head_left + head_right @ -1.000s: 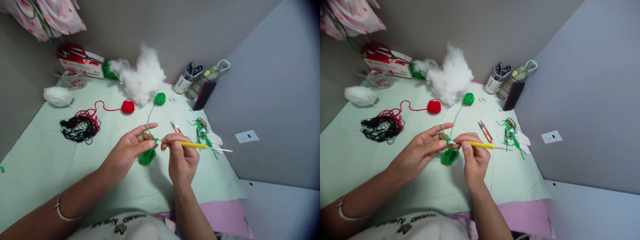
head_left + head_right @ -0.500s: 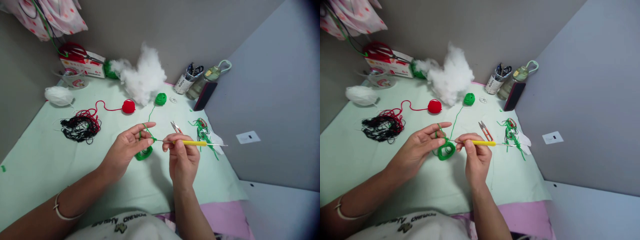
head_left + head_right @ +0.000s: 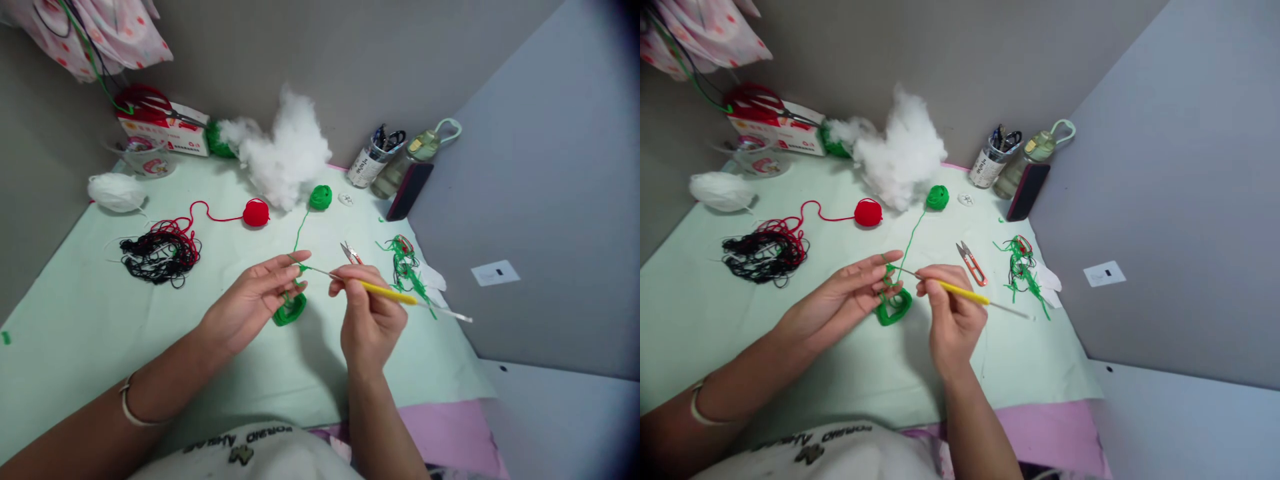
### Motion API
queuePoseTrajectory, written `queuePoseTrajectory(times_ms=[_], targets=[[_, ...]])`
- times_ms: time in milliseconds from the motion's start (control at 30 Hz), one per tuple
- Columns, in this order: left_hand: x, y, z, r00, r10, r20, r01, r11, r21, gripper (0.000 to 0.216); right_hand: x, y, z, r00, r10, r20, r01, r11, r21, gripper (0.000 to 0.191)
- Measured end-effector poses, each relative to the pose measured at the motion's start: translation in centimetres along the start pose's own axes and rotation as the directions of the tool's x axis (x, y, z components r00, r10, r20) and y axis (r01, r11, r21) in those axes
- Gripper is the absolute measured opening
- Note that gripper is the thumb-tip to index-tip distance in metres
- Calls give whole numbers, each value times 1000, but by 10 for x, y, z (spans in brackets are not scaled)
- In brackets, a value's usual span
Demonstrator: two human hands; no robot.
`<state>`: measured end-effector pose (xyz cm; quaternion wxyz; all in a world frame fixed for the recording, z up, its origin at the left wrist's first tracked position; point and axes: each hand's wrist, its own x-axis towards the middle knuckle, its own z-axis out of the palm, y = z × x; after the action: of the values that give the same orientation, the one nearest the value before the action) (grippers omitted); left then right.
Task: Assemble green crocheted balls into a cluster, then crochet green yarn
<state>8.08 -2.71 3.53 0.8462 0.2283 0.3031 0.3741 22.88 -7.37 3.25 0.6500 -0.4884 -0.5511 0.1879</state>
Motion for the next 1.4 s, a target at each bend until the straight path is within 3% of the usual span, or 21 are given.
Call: queuePoseTrajectory(times_ms=[100,233,400,533,667,800,967,1067,1133,1200,1300,1400], targets=[[-1,0,-1,998,62,-3,-62,991,122,32,4,-1,2,995,89,42,-95,980,177,19],[-5,-1,1,993,115,27,-118,950,289,33,3,1,3,988,136,69,-145,975,168,16],[-7,1,-1,990,138,-3,-129,931,343,33,2,4,-2,951,286,121,-310,889,337,17],[-7,4,-3,988,152,-22,-134,919,371,32,1,2,-2,955,271,121,-297,885,359,18],[-8,4,-4,980,199,-22,-171,887,428,31,0,-4,-2,983,159,97,-176,961,214,19],[-9,3,-1,959,277,-54,-212,831,514,36,-1,-8,-3,987,-100,129,106,994,-38,24],[-12,-2,8,925,364,-110,-254,807,534,41,-9,1,1,906,-334,259,409,847,-339,33],[-12,-6,9,968,228,-104,-179,920,349,50,-15,7,3,889,-397,226,457,763,-457,38],[-9,-6,7,996,63,-60,-51,980,192,53,-14,5,2,921,-349,173,390,823,-414,35],[-6,-3,4,999,-32,-27,34,995,96,50,-10,1,1,973,-218,73,229,938,-259,27],[-5,1,3,1000,15,-25,-13,995,100,48,-1,-5,0,1000,-18,-14,18,999,33,21],[-8,2,4,997,80,-4,-78,981,180,48,2,-5,3,997,44,56,-50,993,109,19]])
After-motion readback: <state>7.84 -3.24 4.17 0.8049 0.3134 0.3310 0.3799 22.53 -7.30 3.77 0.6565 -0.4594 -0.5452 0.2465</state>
